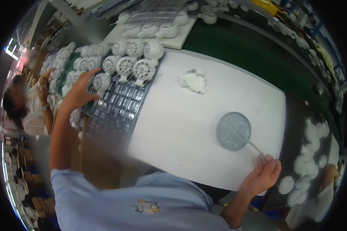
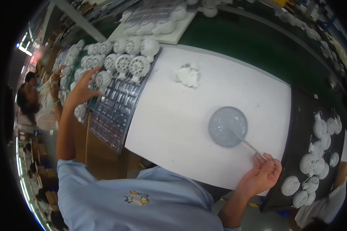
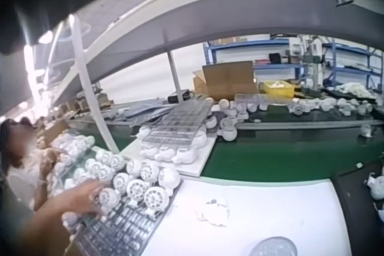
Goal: Cleaning or applying a substance to the center of white plastic electronic housings at a manual assembly station.
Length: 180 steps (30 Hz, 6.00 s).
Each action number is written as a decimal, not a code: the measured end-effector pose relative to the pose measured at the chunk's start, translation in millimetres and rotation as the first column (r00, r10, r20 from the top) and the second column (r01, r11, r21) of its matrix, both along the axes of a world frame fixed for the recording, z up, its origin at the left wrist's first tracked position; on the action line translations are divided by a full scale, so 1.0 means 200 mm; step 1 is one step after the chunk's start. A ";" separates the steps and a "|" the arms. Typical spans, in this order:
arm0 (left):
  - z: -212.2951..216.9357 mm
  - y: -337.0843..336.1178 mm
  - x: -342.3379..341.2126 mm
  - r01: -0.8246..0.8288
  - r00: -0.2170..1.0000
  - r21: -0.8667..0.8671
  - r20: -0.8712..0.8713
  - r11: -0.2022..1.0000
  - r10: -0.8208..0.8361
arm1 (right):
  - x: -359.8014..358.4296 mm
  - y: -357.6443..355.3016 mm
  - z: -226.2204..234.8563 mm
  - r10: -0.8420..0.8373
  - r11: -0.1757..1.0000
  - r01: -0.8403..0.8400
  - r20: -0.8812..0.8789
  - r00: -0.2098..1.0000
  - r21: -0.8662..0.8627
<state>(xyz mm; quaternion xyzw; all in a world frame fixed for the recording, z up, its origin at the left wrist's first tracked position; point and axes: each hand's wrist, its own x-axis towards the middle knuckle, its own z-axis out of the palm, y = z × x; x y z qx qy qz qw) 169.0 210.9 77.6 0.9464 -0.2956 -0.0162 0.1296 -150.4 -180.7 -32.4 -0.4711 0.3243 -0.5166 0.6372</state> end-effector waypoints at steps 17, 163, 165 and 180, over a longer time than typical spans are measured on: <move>-0.42 -2.07 1.24 0.410 0.841 0.113 0.336 0.905 -0.424 | -0.12 -0.10 0.00 0.255 0.949 -0.293 0.257 0.932 0.118; -0.37 -2.34 1.11 -0.038 0.922 0.170 0.386 0.985 -0.031 | -0.05 -0.01 -0.06 -0.036 0.999 0.036 0.009 0.999 0.028; -0.31 -2.29 1.06 0.229 0.958 -0.077 0.194 0.970 -0.211 | -0.06 -0.01 -0.05 -0.024 0.999 0.022 0.037 0.999 0.044; -0.27 -0.77 -0.67 -0.548 0.384 -0.682 -0.720 0.485 -0.579 | 0.01 0.00 0.06 0.012 0.884 -0.117 -0.228 0.974 -0.452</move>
